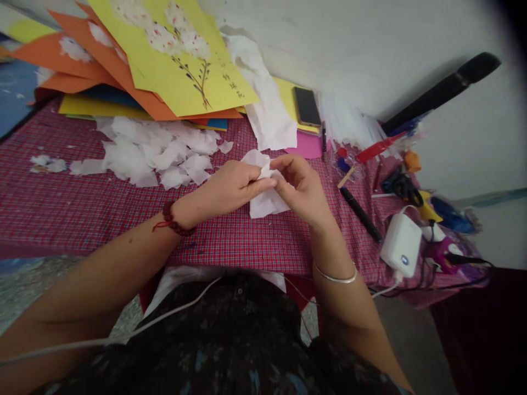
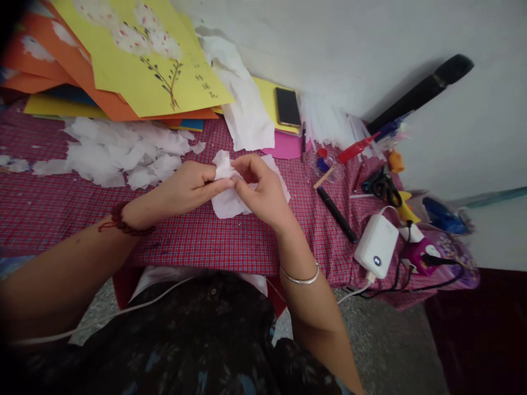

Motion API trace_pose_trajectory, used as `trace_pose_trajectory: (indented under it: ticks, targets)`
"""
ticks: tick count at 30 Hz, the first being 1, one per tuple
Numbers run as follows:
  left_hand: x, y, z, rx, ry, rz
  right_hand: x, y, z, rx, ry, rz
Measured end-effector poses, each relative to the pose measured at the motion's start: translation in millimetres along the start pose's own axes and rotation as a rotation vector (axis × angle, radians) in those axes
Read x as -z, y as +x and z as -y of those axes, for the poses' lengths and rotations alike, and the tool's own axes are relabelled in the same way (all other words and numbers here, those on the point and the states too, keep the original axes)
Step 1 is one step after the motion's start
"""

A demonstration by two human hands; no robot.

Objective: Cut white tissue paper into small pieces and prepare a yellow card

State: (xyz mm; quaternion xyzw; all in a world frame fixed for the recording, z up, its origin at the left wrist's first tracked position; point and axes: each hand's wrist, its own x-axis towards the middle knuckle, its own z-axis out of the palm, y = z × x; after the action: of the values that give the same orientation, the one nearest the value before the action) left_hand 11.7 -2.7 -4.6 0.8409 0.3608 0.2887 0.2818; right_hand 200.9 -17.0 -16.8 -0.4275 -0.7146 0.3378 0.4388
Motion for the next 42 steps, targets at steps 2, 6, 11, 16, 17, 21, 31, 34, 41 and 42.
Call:
trace_pose_trajectory:
  ticks: [2,6,11,16,17,21,31,34,41,42]
  targets:
    - [0.1,0.5,0.5,-0.012,-0.024,0.014,-1.2,-0.7,1.7,0.019,0.019,0.063]
    - [-0.7,0.6,1.7,-0.025,-0.063,0.037,-3.3,-1.3,1.8,0.009,0.030,0.046]
    - [-2.7,-0.3,2.2,-0.048,-0.069,0.004,-1.3,-0.7,0.7,-0.031,-0.004,-0.070]
    - [-3.4,0.4,1.4,-0.024,-0.045,-0.094,0.1,-0.5,0.3,-0.027,0.006,-0.144]
    - [-3.2,0.8,1.0,-0.013,-0.043,-0.118,0.1,-0.7,-0.4,-0.025,0.017,-0.154]
    - [-1.1,2.8,-0.5,0.053,-0.010,-0.190,-0.1,-1.7,-3.2,-0.017,0.020,-0.184]
    - [-4.6,-1.3,0.5,-0.018,0.022,-0.069,-5.8,-1.2,0.0,-0.022,0.121,-0.015]
    - [-5.5,-2.3,0.4,-0.046,0.023,-0.034,-4.5,-0.6,-3.2,-0.022,0.103,-0.087]
    - [-3.0,-1.8,-1.7,-0.022,0.011,-0.037,-3.3,-0.9,-1.3,-0.036,0.056,-0.138]
    - [-3.1,-1.9,-1.6,-0.021,0.004,-0.036,-3.6,-1.1,-0.4,-0.045,0.066,-0.117]
